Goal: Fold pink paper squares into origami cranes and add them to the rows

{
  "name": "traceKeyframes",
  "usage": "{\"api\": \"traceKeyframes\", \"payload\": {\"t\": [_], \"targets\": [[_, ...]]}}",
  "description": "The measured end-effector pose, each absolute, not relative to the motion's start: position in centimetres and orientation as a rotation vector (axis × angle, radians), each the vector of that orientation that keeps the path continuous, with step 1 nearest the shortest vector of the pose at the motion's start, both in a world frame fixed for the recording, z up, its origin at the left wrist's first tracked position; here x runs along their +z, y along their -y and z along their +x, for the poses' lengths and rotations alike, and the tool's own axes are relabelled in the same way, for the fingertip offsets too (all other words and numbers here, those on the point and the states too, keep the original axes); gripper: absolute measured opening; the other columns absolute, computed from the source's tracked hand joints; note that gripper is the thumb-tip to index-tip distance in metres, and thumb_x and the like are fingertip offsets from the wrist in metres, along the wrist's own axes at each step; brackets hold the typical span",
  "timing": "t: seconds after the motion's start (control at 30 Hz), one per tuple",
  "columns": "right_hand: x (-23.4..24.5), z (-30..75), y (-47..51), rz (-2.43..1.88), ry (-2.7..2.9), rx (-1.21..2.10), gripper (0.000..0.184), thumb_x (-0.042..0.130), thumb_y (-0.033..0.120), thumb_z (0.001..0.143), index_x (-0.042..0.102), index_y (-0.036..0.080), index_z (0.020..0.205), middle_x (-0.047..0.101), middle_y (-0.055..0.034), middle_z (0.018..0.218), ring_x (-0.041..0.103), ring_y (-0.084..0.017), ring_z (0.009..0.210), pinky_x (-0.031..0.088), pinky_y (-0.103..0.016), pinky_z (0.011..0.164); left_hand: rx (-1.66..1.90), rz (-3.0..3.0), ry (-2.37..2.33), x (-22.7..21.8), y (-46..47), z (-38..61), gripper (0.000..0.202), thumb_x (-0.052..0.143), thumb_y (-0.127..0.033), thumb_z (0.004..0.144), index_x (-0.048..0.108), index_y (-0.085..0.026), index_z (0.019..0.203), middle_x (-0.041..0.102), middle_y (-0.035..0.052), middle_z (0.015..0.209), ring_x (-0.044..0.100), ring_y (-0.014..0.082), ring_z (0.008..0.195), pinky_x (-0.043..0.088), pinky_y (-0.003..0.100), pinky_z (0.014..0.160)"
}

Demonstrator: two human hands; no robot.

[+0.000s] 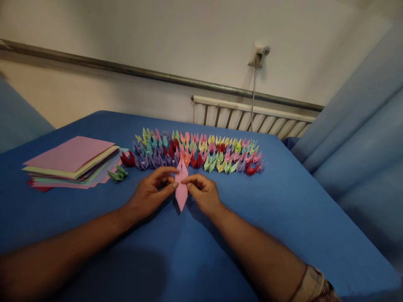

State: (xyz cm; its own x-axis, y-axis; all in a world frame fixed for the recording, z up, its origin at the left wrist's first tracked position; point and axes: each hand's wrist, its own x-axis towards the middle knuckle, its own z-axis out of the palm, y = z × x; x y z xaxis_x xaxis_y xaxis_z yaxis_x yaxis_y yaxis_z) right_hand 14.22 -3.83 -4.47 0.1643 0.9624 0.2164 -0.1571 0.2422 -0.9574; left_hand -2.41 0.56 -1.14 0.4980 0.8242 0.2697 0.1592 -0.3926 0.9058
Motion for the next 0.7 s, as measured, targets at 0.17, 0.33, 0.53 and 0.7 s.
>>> {"api": "traceKeyframes", "payload": {"t": [0.17, 0.33, 0.53, 0.7], "targets": [[-4.5, 14.6, 3.9, -0.962, 1.075, 1.071, 0.010, 0.071, 0.031, 0.076, 0.074, 0.024, 0.082, 0.068, 0.0007, 0.077, 0.058, -0.013, 0.070, 0.046, -0.029, 0.071, 0.847, 1.895, -0.802, -1.3, -1.3, -2.6, 0.019, 0.059, -0.032, 0.087, 0.069, -0.018, 0.095, 0.070, 0.0026, 0.089, 0.063, 0.0173, 0.083, 0.049, 0.029, 0.078], [-4.7, 14.8, 3.7, -0.929, 1.026, 1.122, 0.010, 0.073, 0.029, 0.074, 0.075, 0.024, 0.081, 0.070, 0.0006, 0.079, 0.062, -0.013, 0.072, 0.048, -0.030, 0.076, 0.800, 1.912, -0.758, -1.0, -1.4, -2.6, 0.021, 0.061, -0.027, 0.083, 0.068, -0.017, 0.100, 0.069, 0.0033, 0.088, 0.064, 0.0178, 0.083, 0.049, 0.031, 0.079], [-4.8, 15.0, 3.6, -0.903, 1.025, 1.150, 0.012, 0.075, 0.029, 0.073, 0.075, 0.024, 0.084, 0.072, 0.0000, 0.084, 0.065, -0.015, 0.080, 0.050, -0.034, 0.083, 0.765, 1.893, -0.721, -0.8, -1.5, -2.8, 0.025, 0.062, -0.021, 0.078, 0.067, -0.017, 0.102, 0.071, 0.0043, 0.093, 0.065, 0.0187, 0.087, 0.050, 0.033, 0.084], [-5.0, 15.2, 3.5, -0.870, 1.020, 1.185, 0.013, 0.076, 0.027, 0.071, 0.074, 0.025, 0.084, 0.073, 0.0000, 0.083, 0.066, -0.015, 0.079, 0.050, -0.033, 0.082, 0.769, 1.887, -0.742, -1.1, -1.7, -2.7, 0.023, 0.064, -0.025, 0.079, 0.068, -0.017, 0.100, 0.071, 0.0044, 0.092, 0.065, 0.0185, 0.086, 0.050, 0.032, 0.083]]}}
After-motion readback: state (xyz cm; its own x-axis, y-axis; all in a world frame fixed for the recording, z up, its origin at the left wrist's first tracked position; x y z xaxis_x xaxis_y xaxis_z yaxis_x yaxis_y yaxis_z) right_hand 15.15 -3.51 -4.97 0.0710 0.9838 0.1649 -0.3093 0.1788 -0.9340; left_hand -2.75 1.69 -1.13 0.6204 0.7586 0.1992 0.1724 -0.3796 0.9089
